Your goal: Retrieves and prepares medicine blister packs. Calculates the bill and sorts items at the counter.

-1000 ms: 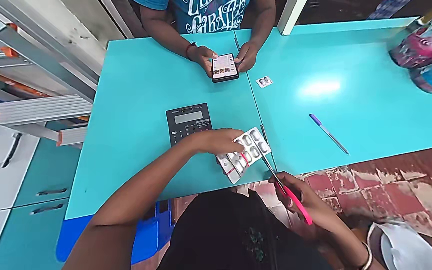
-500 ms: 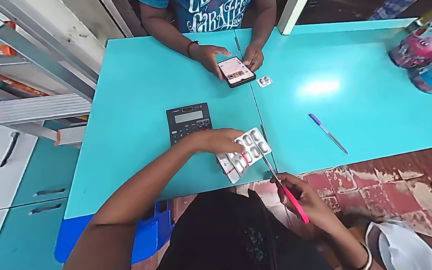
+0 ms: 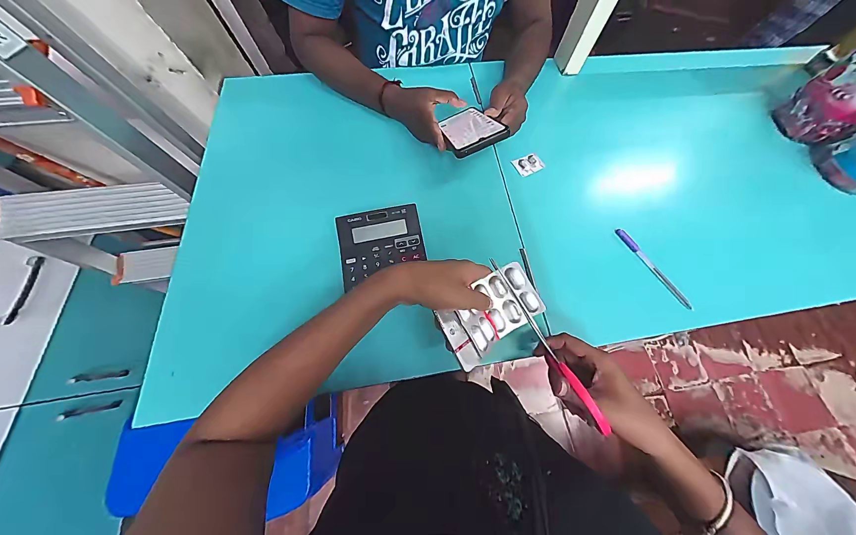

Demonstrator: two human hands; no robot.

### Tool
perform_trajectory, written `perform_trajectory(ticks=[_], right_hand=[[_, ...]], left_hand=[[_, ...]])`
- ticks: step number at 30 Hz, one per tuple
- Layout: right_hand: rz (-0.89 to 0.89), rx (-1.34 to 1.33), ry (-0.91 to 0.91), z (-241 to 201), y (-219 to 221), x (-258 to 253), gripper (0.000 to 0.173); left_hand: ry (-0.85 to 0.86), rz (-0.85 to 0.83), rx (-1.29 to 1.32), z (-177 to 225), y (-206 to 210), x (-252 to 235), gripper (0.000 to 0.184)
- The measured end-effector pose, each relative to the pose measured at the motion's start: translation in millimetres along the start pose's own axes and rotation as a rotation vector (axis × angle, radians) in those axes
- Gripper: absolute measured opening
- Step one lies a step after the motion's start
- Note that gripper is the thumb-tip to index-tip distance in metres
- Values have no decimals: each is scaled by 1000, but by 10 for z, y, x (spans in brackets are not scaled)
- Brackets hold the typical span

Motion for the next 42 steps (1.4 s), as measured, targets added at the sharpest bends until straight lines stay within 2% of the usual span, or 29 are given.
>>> perform_trajectory(ticks=[10,12,14,16,18,20,22,25,27,29,31,34,35,37,39,40,42], right_hand=[[80,8,32,-6,49,-22,41],[237,265,-21,-78,-78,12,45],[504,704,-17,-256,-333,25,54],[685,927,128,-423,-592,-40,57],[748,989,323,-483,-776,-143,45],[684,1071,425,-513,-753,-201,35],[593,1235,277,-511,-539,-202,34],[322,1371,-83,-354,-32,-348,59],[197,1404,-205,-127,217,-553,76],[160,1430,-248,-44,267,-851,87],[150,1422,-232,-109,218,-1259,89],[178,1435,-199,-323,272,-1768,93],[194,1417,-246,-419,383,-1834,91],[164,1250,-429,-563,767,-1786,76],[15,922,-549,-642,1219,-1628,69],[-91,705,-551,-662,1408,-1581,75],[-242,297,-448,-663,1671,-1597,82]], left_hand=[[-23,-16,81,-10,-6,2,26],[-33,2,81,-45,-9,31,33],[-15,55,89,-112,-15,118,41],[36,153,129,-218,25,269,47],[107,282,227,-338,103,456,57],[198,432,371,-478,194,669,77],[322,568,568,-637,305,877,89],[518,702,948,-865,507,1120,84],[597,779,1083,-1045,615,1191,80],[696,747,1125,-1227,687,1228,85],[772,685,1161,-1284,721,1267,88],[828,690,1307,-1269,707,1347,76],[813,723,1331,-1272,688,1386,71],[718,846,1331,-1286,694,1483,60],[556,1022,1203,-1233,683,1569,55],[505,1095,1097,-1191,668,1587,65],[501,1114,871,-1183,646,1600,97]])
Point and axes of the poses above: each hand's wrist, its own x-axis away from the middle knuckle, its own y-axis out of the palm, z = x × y, the point moved 2 cm from there along -x, towards the middle knuckle, and after that the axes turned 8 degrees about -z, right-handed, at the moved point
